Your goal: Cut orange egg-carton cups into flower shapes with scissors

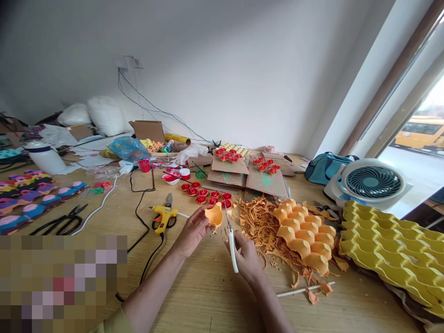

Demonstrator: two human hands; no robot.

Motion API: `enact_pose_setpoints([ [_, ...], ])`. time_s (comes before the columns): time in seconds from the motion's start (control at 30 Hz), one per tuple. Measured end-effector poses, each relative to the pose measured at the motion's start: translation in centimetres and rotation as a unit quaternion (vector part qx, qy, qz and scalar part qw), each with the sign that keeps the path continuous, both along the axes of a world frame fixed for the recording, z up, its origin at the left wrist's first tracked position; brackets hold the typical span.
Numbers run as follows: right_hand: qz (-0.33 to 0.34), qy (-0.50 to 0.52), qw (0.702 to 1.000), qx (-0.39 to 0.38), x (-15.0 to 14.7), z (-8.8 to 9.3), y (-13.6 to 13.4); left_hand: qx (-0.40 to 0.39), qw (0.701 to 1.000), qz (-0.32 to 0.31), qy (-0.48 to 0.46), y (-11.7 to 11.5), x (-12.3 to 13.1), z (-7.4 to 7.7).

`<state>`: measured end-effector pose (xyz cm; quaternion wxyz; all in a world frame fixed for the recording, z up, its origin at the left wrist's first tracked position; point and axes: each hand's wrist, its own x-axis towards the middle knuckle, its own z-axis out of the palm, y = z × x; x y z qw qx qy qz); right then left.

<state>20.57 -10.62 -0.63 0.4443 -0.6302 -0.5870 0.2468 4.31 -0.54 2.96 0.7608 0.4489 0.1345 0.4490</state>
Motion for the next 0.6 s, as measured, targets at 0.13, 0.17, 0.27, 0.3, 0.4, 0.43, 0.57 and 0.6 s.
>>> enact_pose_setpoints([
  [0.13, 0.018, -0.032, 0.999, 0.004, 0.3, 0.5, -0.2, -0.005, 1.0, 0.007, -0.009, 0.1, 0.0, -0.1],
  [0.17, 0.023, -0.043, 0.999, 0.004, 0.3, 0.7, -0.2, -0.004, 1.0, 0.008, -0.01, 0.1, 0.1, -0.1],
  [0.27, 0.035, -0.067, 0.997, 0.001, 0.4, 1.0, -0.3, -0.015, 1.0, 0.025, -0.009, 0.3, 0.1, -0.2],
  [0.3, 0.036, -0.072, 0.997, -0.001, 0.4, 1.1, -0.3, -0.024, 0.999, 0.032, -0.008, 0.3, 0.1, -0.2],
  [0.4, 0.038, -0.085, 0.996, -0.008, 0.4, 1.1, -0.3, -0.043, 0.998, 0.043, 0.001, 0.3, 0.2, -0.4],
  [0.43, 0.038, -0.088, 0.995, -0.01, 0.4, 1.1, -0.3, -0.042, 0.998, 0.041, 0.006, 0.3, 0.3, -0.5],
  [0.57, 0.037, -0.093, 0.995, -0.012, 0.6, 0.9, -0.3, -0.016, 0.999, 0.022, 0.033, 0.3, 0.4, -0.9],
  [0.6, 0.036, -0.096, 0.995, -0.01, 0.6, 0.8, -0.3, -0.007, 0.999, 0.018, 0.044, 0.2, 0.4, -1.0],
])
